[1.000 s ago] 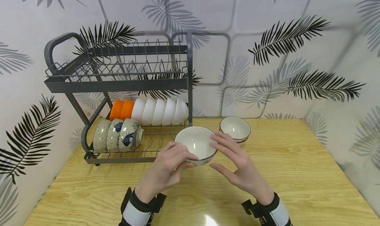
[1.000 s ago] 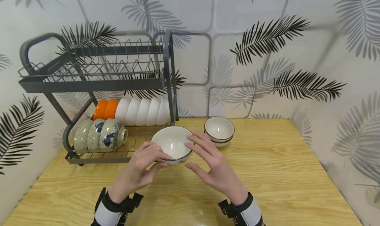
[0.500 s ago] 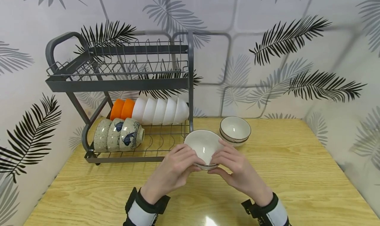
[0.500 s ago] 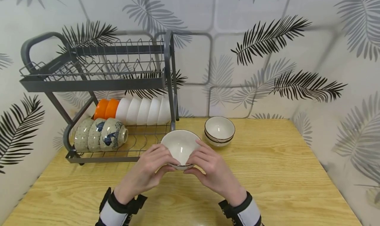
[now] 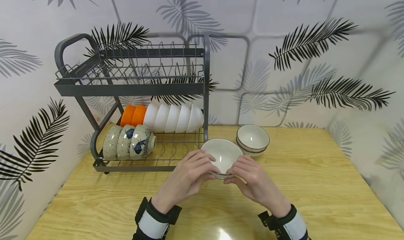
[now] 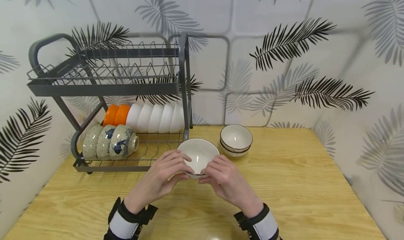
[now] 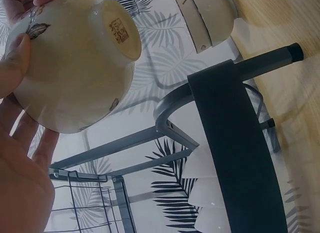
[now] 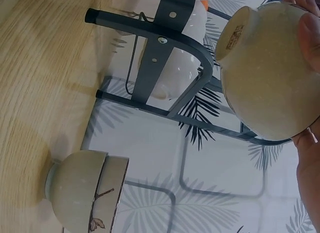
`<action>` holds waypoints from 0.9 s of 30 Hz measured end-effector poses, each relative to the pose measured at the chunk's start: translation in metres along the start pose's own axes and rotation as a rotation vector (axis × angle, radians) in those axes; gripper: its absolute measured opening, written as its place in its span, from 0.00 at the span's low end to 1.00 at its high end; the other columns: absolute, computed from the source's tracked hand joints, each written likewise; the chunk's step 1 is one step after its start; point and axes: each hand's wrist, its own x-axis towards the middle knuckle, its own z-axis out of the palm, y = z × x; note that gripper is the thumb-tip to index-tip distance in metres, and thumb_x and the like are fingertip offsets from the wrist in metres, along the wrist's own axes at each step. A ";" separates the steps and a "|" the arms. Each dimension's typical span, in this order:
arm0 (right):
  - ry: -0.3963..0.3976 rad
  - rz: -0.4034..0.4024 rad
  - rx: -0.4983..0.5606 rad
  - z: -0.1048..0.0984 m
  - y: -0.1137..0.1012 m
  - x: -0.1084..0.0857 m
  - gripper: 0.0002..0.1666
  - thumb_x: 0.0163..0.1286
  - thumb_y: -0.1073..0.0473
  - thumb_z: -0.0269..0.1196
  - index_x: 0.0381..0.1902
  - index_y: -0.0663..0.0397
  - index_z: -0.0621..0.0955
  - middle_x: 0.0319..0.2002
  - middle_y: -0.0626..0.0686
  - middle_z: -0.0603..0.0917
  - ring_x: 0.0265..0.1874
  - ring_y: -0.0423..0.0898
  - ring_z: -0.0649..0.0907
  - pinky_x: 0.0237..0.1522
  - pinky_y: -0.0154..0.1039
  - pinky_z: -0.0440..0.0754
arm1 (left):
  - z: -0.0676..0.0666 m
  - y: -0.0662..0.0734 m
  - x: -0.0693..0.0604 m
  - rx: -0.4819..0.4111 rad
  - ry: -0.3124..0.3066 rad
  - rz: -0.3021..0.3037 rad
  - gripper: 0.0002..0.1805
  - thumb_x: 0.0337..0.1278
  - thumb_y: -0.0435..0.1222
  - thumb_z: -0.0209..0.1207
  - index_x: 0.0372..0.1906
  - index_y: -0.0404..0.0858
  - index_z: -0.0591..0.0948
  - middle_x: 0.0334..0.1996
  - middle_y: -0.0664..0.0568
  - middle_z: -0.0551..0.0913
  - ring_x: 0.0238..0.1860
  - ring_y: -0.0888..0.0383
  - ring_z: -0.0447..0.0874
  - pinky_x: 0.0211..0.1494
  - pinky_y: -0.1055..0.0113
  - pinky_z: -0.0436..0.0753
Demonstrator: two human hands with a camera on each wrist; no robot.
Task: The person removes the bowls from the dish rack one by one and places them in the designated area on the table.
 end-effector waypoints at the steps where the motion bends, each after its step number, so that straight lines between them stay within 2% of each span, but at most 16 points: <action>1: -0.005 -0.002 -0.005 0.000 0.001 0.000 0.08 0.63 0.54 0.68 0.32 0.53 0.83 0.29 0.43 0.84 0.32 0.40 0.79 0.43 0.35 0.76 | 0.000 -0.001 0.000 -0.003 0.000 -0.005 0.07 0.56 0.35 0.67 0.40 0.45 0.84 0.42 0.58 0.88 0.56 0.59 0.82 0.75 0.60 0.73; 3: -0.019 -0.005 -0.022 0.000 0.003 0.001 0.08 0.62 0.55 0.69 0.32 0.53 0.83 0.29 0.44 0.84 0.32 0.40 0.79 0.42 0.35 0.76 | 0.001 -0.002 -0.001 -0.004 -0.003 -0.014 0.08 0.55 0.35 0.68 0.40 0.45 0.84 0.42 0.58 0.88 0.59 0.58 0.82 0.76 0.58 0.71; 6: -0.044 -0.001 -0.050 -0.001 0.005 0.002 0.11 0.67 0.52 0.65 0.31 0.53 0.83 0.29 0.45 0.85 0.32 0.41 0.79 0.41 0.36 0.77 | 0.000 -0.003 -0.001 -0.022 -0.018 -0.046 0.11 0.56 0.35 0.69 0.44 0.44 0.84 0.46 0.57 0.88 0.65 0.55 0.79 0.79 0.57 0.67; 10: -0.056 0.005 -0.073 -0.004 0.010 0.002 0.16 0.71 0.48 0.60 0.31 0.53 0.83 0.29 0.45 0.86 0.32 0.41 0.80 0.41 0.36 0.78 | -0.001 -0.004 -0.002 -0.071 -0.041 -0.100 0.21 0.58 0.38 0.68 0.57 0.42 0.81 0.62 0.51 0.82 0.74 0.49 0.69 0.82 0.54 0.62; 13: -0.047 -0.003 -0.081 -0.006 0.015 0.001 0.09 0.63 0.54 0.68 0.31 0.54 0.83 0.28 0.45 0.85 0.31 0.42 0.79 0.41 0.38 0.79 | -0.001 -0.006 -0.003 -0.108 -0.062 -0.152 0.30 0.61 0.40 0.66 0.67 0.40 0.74 0.74 0.46 0.69 0.79 0.45 0.59 0.81 0.49 0.61; 16: -0.044 -0.001 -0.086 -0.009 0.020 -0.002 0.10 0.51 0.61 0.73 0.31 0.54 0.83 0.28 0.45 0.85 0.30 0.42 0.79 0.43 0.39 0.79 | -0.002 -0.006 -0.004 -0.133 -0.086 -0.205 0.35 0.64 0.41 0.64 0.73 0.40 0.68 0.80 0.45 0.58 0.81 0.42 0.53 0.80 0.45 0.62; 18: -0.044 0.010 -0.083 -0.010 0.024 -0.004 0.11 0.49 0.63 0.74 0.31 0.54 0.83 0.28 0.45 0.85 0.30 0.42 0.79 0.45 0.38 0.78 | -0.003 -0.006 -0.004 -0.142 -0.096 -0.222 0.37 0.64 0.42 0.64 0.75 0.39 0.65 0.81 0.44 0.54 0.81 0.41 0.51 0.79 0.43 0.62; 21: -0.032 0.028 -0.082 -0.011 0.032 -0.009 0.07 0.61 0.58 0.70 0.31 0.54 0.84 0.28 0.45 0.85 0.30 0.42 0.79 0.43 0.37 0.77 | -0.002 -0.006 -0.004 -0.145 -0.108 -0.236 0.38 0.64 0.41 0.65 0.75 0.39 0.65 0.81 0.45 0.52 0.81 0.40 0.50 0.78 0.41 0.63; 25: -0.001 0.059 -0.105 -0.012 0.044 -0.017 0.20 0.75 0.48 0.57 0.30 0.55 0.83 0.27 0.47 0.85 0.30 0.44 0.79 0.40 0.37 0.76 | -0.002 -0.006 -0.004 -0.142 -0.120 -0.236 0.36 0.64 0.41 0.65 0.74 0.38 0.67 0.81 0.43 0.54 0.81 0.39 0.51 0.79 0.42 0.63; 27: 0.006 0.080 -0.123 -0.014 0.050 -0.021 0.19 0.75 0.49 0.58 0.30 0.56 0.84 0.27 0.48 0.86 0.31 0.45 0.79 0.39 0.38 0.77 | -0.002 -0.006 -0.004 -0.142 -0.125 -0.234 0.35 0.63 0.41 0.65 0.73 0.37 0.68 0.81 0.43 0.54 0.80 0.38 0.52 0.79 0.43 0.62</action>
